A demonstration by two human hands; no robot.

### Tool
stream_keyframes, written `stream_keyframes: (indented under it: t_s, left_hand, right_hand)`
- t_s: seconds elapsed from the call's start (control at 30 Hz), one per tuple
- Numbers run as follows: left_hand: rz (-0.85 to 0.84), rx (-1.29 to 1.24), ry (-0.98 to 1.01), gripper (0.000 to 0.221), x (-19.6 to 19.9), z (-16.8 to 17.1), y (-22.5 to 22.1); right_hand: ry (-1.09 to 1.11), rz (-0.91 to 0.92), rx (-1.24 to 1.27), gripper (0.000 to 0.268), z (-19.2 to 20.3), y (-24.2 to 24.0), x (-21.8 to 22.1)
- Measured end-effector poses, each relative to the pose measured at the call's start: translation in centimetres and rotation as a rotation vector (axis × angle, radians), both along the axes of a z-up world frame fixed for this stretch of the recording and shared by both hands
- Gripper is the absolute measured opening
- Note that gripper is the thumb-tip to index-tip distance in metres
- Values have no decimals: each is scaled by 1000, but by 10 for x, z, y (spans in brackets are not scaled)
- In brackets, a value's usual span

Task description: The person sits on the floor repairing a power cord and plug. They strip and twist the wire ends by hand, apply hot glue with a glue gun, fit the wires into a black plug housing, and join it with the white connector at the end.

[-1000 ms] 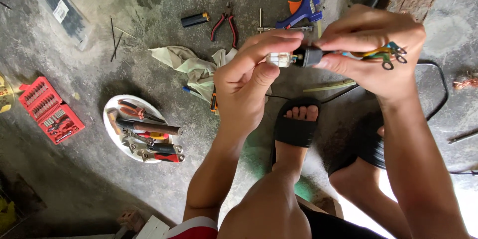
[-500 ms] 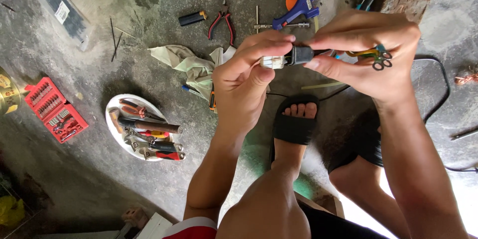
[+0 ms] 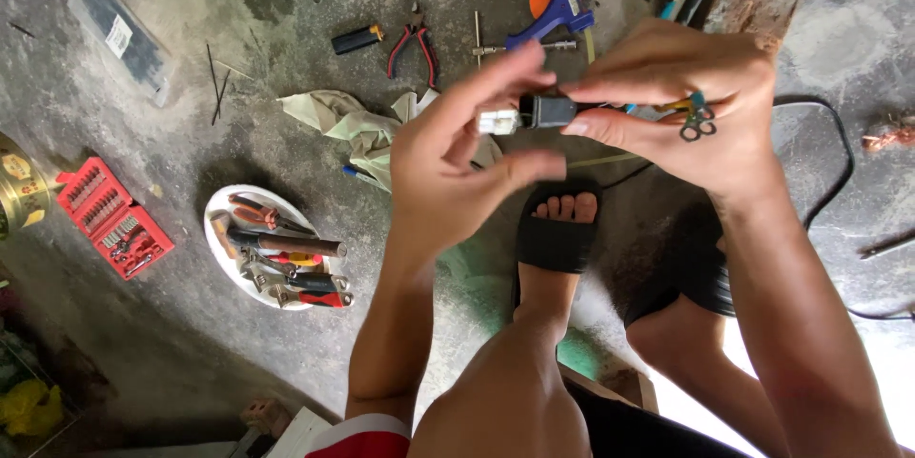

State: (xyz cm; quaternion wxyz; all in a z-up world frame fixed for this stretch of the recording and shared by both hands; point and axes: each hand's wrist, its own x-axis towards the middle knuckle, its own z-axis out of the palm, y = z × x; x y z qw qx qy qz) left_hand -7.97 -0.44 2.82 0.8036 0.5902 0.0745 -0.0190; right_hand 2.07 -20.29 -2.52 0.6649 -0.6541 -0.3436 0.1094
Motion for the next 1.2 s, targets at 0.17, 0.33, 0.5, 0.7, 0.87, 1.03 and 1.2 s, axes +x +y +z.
stream_keyframes:
  t_s: [0.17, 0.33, 0.5, 0.7, 0.87, 1.03, 1.2]
  left_hand:
    - [36, 442, -70, 40, -10, -9, 1]
    - [1, 718, -211, 35, -5, 4, 3]
    - [14, 841, -252, 33, -3, 12, 3]
    - [30, 790, -223, 35, -5, 4, 8]
    - [-33, 744, -213, 33, -6, 3, 17]
    - [-27, 754, -194, 36, -7, 5, 19]
    - [-43, 803, -145, 34, -6, 12, 20]
  right_hand:
    - [-43, 5, -167, 34, 11, -6, 4]
    - [-174, -21, -207, 18, -26, -23, 3]
    - [-188, -32, -225, 15, -14, -19, 6]
    - [-135, 6, -142, 9, -24, -31, -2]
    - [30, -73, -215, 7, -8, -26, -14]
    - [54, -84, -232, 11, -6, -25, -16]
    - [202, -78, -194, 9, -6, -24, -13]
